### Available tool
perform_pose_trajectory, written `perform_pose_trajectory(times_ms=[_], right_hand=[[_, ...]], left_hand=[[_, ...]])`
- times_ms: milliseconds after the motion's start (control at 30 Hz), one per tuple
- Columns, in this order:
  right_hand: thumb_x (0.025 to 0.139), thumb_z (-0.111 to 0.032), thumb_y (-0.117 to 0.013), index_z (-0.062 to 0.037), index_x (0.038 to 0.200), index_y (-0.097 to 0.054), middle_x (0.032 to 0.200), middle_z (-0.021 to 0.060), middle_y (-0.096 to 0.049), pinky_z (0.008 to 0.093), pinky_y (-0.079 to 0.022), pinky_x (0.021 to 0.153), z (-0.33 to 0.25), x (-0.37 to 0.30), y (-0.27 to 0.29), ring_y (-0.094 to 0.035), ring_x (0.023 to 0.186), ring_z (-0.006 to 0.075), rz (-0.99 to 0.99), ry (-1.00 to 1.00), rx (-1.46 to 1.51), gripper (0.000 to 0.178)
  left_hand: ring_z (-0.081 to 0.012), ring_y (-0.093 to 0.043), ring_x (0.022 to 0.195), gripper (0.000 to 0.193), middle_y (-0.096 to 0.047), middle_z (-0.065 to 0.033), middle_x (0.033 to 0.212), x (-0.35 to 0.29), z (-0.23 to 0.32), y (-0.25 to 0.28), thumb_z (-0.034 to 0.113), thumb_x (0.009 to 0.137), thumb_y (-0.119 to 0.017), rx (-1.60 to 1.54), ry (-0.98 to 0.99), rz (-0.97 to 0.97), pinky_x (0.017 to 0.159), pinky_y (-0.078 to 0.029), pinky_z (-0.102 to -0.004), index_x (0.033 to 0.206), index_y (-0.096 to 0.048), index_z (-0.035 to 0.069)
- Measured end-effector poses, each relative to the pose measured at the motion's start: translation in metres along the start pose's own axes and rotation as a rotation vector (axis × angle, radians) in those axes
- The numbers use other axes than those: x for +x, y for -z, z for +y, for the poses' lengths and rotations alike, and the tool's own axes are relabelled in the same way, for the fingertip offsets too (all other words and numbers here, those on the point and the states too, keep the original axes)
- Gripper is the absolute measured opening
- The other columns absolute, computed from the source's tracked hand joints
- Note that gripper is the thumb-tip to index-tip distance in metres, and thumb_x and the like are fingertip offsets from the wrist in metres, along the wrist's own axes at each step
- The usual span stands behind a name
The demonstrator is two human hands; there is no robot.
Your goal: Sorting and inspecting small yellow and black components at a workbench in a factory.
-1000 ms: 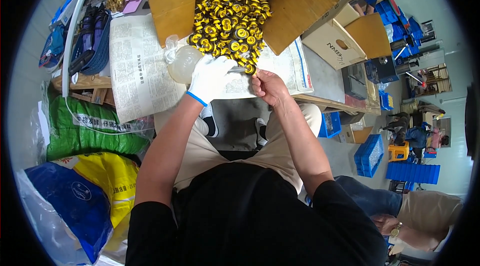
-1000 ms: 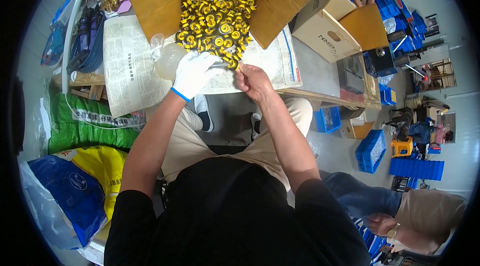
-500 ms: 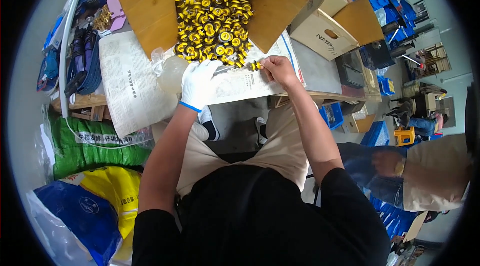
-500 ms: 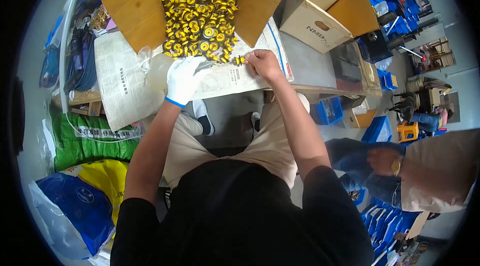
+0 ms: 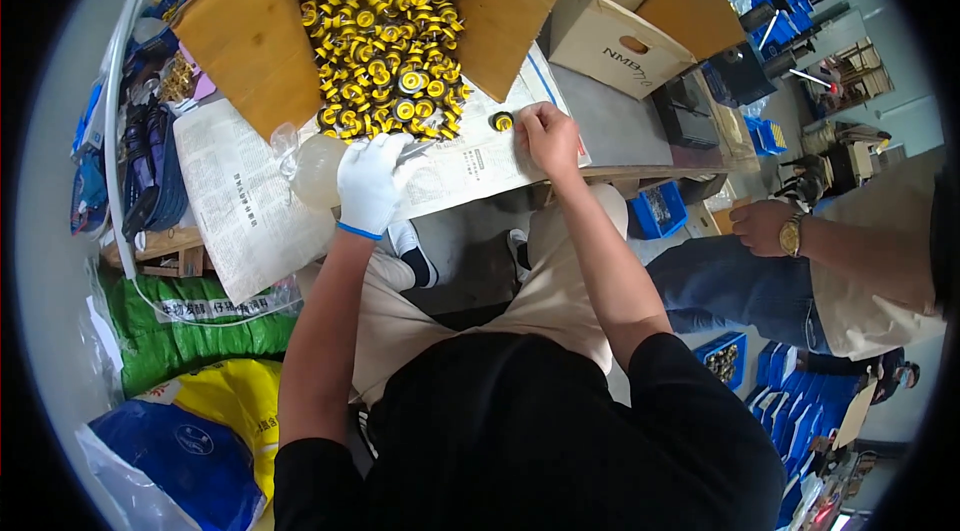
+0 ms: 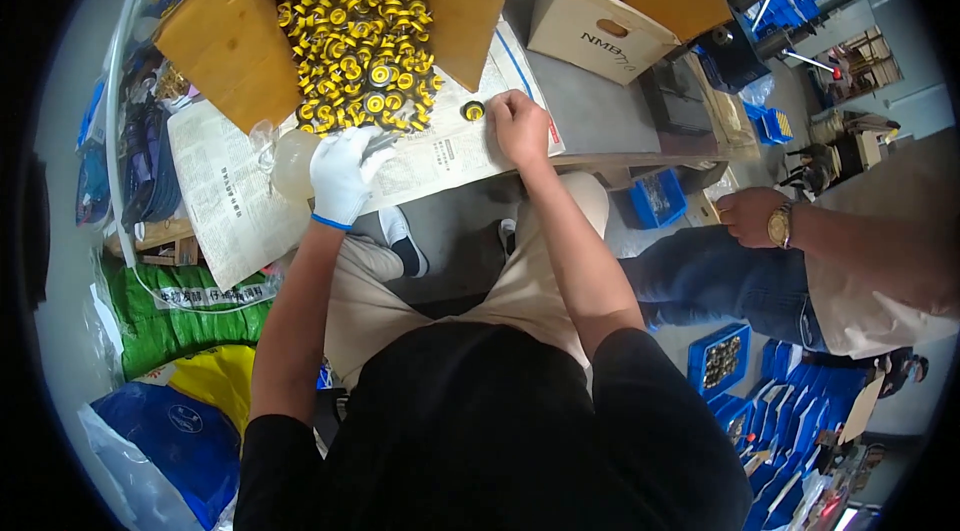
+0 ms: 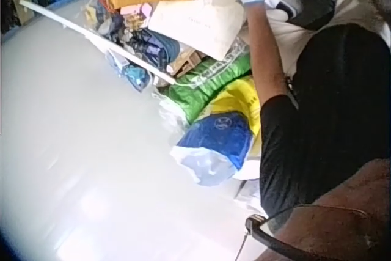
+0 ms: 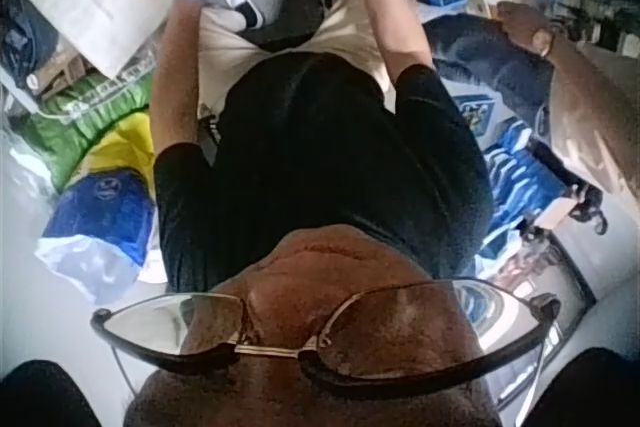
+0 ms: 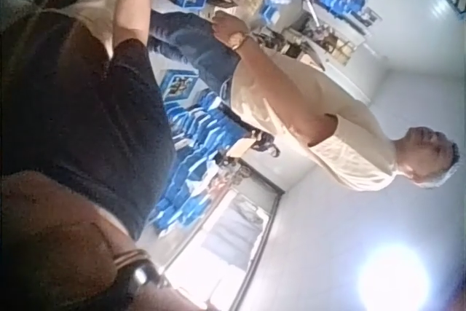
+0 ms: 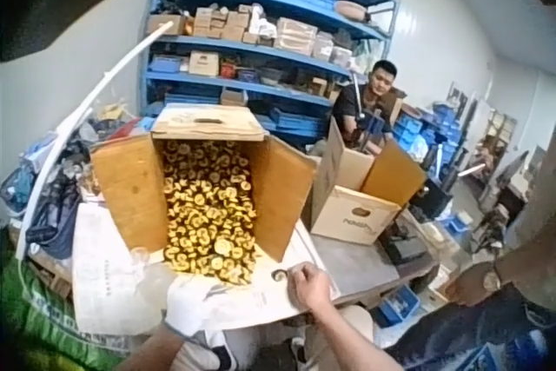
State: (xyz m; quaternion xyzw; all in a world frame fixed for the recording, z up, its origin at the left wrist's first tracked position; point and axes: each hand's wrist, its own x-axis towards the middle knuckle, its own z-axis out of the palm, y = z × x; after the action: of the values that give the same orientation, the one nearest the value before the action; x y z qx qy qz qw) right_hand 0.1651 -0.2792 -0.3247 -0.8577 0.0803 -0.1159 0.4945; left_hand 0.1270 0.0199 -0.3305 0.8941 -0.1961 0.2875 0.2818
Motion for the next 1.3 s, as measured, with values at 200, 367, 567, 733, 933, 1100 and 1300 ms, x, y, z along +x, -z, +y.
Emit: perform_pose_trajectory(times_ms=[200, 367, 567, 733, 933, 1100, 1300], right_hand=[[0.09, -0.017, -0.074, -0.0018, 0.088, -0.073, 0.082, 0.0142, -0.073, 0.0355, -0.056, 0.07, -0.005, -0.026, -0.006, -0.071, 0.072, 0.0247, 0.072, 0.166, -0.099, 0.016], [0.087, -0.018, -0.08, -0.0022, 0.091, -0.074, 0.079, 0.0114, -0.073, 0.0321, -0.055, 0.067, -0.004, -0.028, -0.004, -0.069, 0.067, 0.0194, 0.139, 0.332, -0.274, 0.018], [0.086, -0.014, -0.077, -0.0018, 0.089, -0.074, 0.084, 0.0172, -0.073, 0.039, -0.056, 0.07, -0.007, -0.028, -0.008, -0.072, 0.074, 0.0302, 0.152, 0.246, -0.225, 0.013], [0.089, -0.013, -0.073, -0.0007, 0.088, -0.074, 0.074, 0.011, -0.072, 0.0354, -0.055, 0.065, -0.007, -0.032, -0.019, -0.07, 0.066, 0.0198, 0.112, 0.131, -0.06, 0.012], [0.1, -0.005, -0.064, 0.0011, 0.097, -0.067, 0.075, 0.0065, -0.066, 0.0249, -0.046, 0.051, -0.032, -0.042, -0.039, -0.058, 0.058, 0.0124, -0.231, -0.367, 0.695, 0.008], [0.101, -0.005, -0.062, 0.0011, 0.097, -0.066, 0.074, 0.0068, -0.065, 0.025, -0.046, 0.051, -0.029, -0.042, -0.048, -0.057, 0.059, 0.0141, -0.357, -0.558, 0.968, 0.008], [0.103, -0.008, -0.062, -0.0001, 0.094, -0.065, 0.074, 0.0062, -0.064, 0.0258, -0.045, 0.05, -0.033, -0.043, -0.055, -0.056, 0.058, 0.0142, -0.409, -0.679, 0.989, 0.012]], left_hand=[[-0.03, -0.068, 0.088, 0.033, -0.074, -0.0085, 0.097, 0.001, 0.001, 0.001, 0.032, 0.081, -0.082, -0.038, -0.017, 0.011, 0.081, -0.052, -0.0395, 0.103, -0.074, 0.009], [-0.0304, -0.069, 0.088, 0.032, -0.074, -0.009, 0.097, 0.005, 0.005, 0.002, 0.031, 0.082, -0.082, -0.033, -0.016, -0.008, 0.081, -0.052, -0.0395, 0.103, -0.074, 0.008], [-0.03, -0.069, 0.088, 0.032, -0.074, -0.0089, 0.098, 0.002, 0.003, 0.004, 0.03, 0.081, -0.082, -0.041, -0.001, -0.02, 0.081, -0.052, -0.0391, 0.104, -0.075, 0.008], [-0.0281, -0.068, 0.088, 0.035, -0.074, -0.0077, 0.098, 0.002, 0.003, 0.005, 0.029, 0.079, -0.084, -0.037, -0.03, -0.011, 0.081, -0.052, -0.0375, 0.106, -0.075, 0.01], [-0.0271, -0.065, 0.086, 0.032, -0.07, -0.0063, 0.096, 0.001, 0.003, 0.01, 0.028, 0.081, -0.08, -0.067, -0.057, -0.003, 0.08, -0.05, -0.038, 0.108, -0.074, 0.011], [-0.0269, -0.062, 0.084, 0.031, -0.067, -0.006, 0.093, 0.0, -0.001, 0.009, 0.027, 0.082, -0.078, -0.073, -0.093, 0.009, 0.079, -0.049, -0.0388, 0.107, -0.073, 0.01], [-0.0268, -0.062, 0.084, 0.03, -0.065, -0.0052, 0.091, -0.001, -0.004, 0.008, 0.025, 0.079, -0.077, -0.037, -0.151, 0.028, 0.077, -0.05, -0.0396, 0.105, -0.072, 0.012]])
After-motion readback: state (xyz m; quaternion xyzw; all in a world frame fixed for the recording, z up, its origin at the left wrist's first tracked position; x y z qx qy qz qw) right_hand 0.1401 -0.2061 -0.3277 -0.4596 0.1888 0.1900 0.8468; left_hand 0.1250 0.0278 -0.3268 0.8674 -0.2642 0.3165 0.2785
